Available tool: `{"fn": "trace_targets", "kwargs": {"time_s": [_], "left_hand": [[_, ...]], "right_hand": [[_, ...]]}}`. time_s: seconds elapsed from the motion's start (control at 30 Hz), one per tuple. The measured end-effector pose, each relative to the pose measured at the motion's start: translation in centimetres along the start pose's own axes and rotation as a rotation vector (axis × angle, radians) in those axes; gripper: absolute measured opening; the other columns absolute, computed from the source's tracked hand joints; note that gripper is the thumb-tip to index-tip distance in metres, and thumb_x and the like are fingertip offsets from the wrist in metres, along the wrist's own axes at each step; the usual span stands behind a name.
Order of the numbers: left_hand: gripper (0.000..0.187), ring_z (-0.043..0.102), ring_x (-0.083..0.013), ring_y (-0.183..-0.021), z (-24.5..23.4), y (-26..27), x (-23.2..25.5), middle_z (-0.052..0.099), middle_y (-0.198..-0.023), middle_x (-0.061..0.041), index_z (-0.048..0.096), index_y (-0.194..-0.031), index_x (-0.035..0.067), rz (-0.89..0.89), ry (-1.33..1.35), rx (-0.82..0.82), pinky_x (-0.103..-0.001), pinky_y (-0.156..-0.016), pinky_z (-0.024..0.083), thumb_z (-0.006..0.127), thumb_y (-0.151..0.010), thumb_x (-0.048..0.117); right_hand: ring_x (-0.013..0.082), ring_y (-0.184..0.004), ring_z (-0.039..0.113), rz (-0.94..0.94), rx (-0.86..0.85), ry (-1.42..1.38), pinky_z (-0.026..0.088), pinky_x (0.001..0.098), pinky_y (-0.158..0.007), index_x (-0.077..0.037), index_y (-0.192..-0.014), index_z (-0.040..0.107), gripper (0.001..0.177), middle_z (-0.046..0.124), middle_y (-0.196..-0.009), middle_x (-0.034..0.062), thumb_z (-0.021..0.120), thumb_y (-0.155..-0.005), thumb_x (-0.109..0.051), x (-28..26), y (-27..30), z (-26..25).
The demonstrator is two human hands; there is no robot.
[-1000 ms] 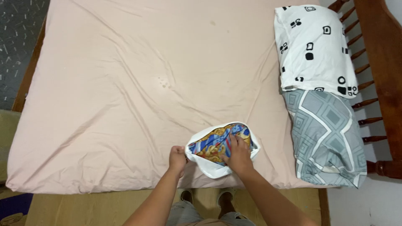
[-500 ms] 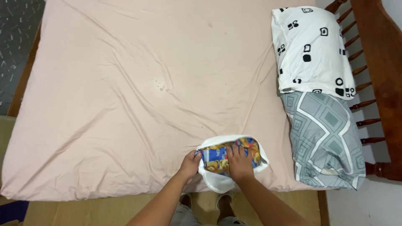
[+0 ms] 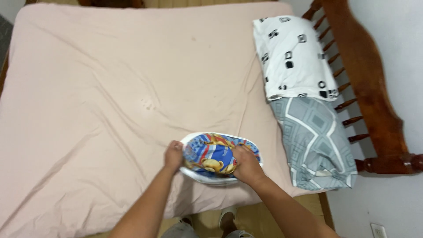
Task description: Organizing and folding pillowcases on a bed.
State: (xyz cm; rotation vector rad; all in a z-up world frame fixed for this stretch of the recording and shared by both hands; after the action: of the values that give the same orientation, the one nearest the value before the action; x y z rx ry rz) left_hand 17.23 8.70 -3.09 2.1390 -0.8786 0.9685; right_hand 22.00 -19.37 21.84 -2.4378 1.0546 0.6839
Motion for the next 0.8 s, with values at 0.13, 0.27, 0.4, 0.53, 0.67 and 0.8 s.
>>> {"fn": "trace_targets", "kwargs": {"time_s": [0.13, 0.27, 0.4, 0.53, 0.67, 0.8], "left_hand": [[0.024, 0.070, -0.0249, -0.076, -3.8, -2.6, 0.7, 0.075, -0.084, -0.014, 0.073, -0.097, 0.007, -0.040, 0.076, -0.018, -0.039, -0.070, 0.055, 0.068, -0.092, 0.030], [0.027, 0.067, -0.0315, -0.086, -8.2, -1.5, 5.5, 0.070, -0.094, -0.017, 0.072, -0.101, 0.006, -0.094, 0.013, 0.130, -0.043, -0.078, 0.054, 0.072, -0.091, 0.032], [0.035, 0.058, -0.0379, -0.109, -11.6, 3.7, 12.5, 0.059, -0.117, -0.020, 0.066, -0.116, 0.003, 0.118, -0.122, 0.405, -0.048, -0.094, 0.046, 0.071, -0.094, 0.030], [0.050, 0.057, -0.0375, -0.113, -5.9, 10.8, 14.1, 0.058, -0.117, -0.021, 0.057, -0.120, -0.003, 0.302, -0.071, 0.258, -0.046, -0.098, 0.047, 0.073, -0.088, 0.033], [0.071, 0.052, -0.0412, -0.116, -2.5, 15.8, 14.8, 0.044, -0.131, -0.027, 0.040, -0.142, -0.003, 0.197, 0.140, 0.128, -0.046, -0.100, 0.045, 0.073, -0.088, 0.030], [0.084, 0.055, -0.0359, -0.116, -1.9, 15.8, 14.6, 0.039, -0.134, -0.023, 0.029, -0.145, -0.001, 0.066, 0.352, 0.102, -0.042, -0.100, 0.049, 0.076, -0.079, 0.022]], "right_hand": [[0.0384, -0.095, 0.063, -0.053, 0.119, -0.187, 0.051, 0.0441, -0.089, -0.004, -0.096, 0.067, 0.030, 0.068, -0.095, 0.0153, 0.082, -0.071, -0.011, -4.4, -1.9, -5.4], [0.0260, -0.092, 0.071, 0.227, 0.246, -0.415, 0.057, 0.0352, -0.083, -0.002, -0.099, 0.068, 0.031, 0.073, -0.096, 0.0128, 0.083, -0.072, -0.006, -1.6, -2.2, -4.3], [0.0140, -0.090, 0.075, 0.568, 0.293, -0.657, 0.059, 0.0296, -0.081, -0.003, -0.105, 0.068, 0.034, 0.079, -0.101, 0.0106, 0.085, -0.075, -0.002, 1.9, -1.8, -2.1], [0.0165, -0.091, 0.074, 0.559, 0.372, -0.953, 0.060, 0.0316, -0.082, 0.001, -0.109, 0.064, 0.035, 0.077, -0.106, 0.0106, 0.078, -0.078, 0.005, 1.5, -2.6, -0.2], [0.0186, -0.092, 0.074, 0.579, 0.422, -1.124, 0.060, 0.0331, -0.081, 0.004, -0.110, 0.065, 0.033, 0.077, -0.105, 0.0116, 0.077, -0.079, 0.006, 1.0, -3.7, 1.6], [0.0214, -0.092, 0.073, 0.611, 0.458, -1.265, 0.059, 0.0356, -0.081, 0.004, -0.113, 0.065, 0.036, 0.076, -0.106, 0.0133, 0.077, -0.080, 0.007, 0.7, -4.4, 2.4]]}}
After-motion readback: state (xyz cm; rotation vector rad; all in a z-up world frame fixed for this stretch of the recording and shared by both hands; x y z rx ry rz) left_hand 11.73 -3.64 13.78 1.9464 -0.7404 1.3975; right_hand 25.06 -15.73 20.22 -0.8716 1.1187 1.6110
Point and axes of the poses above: each hand's wrist, its own y-axis away from the middle knuckle, its own z-axis out of the palm, x = y × z, the point moved 9 cm from there along -y, towards the middle knuckle
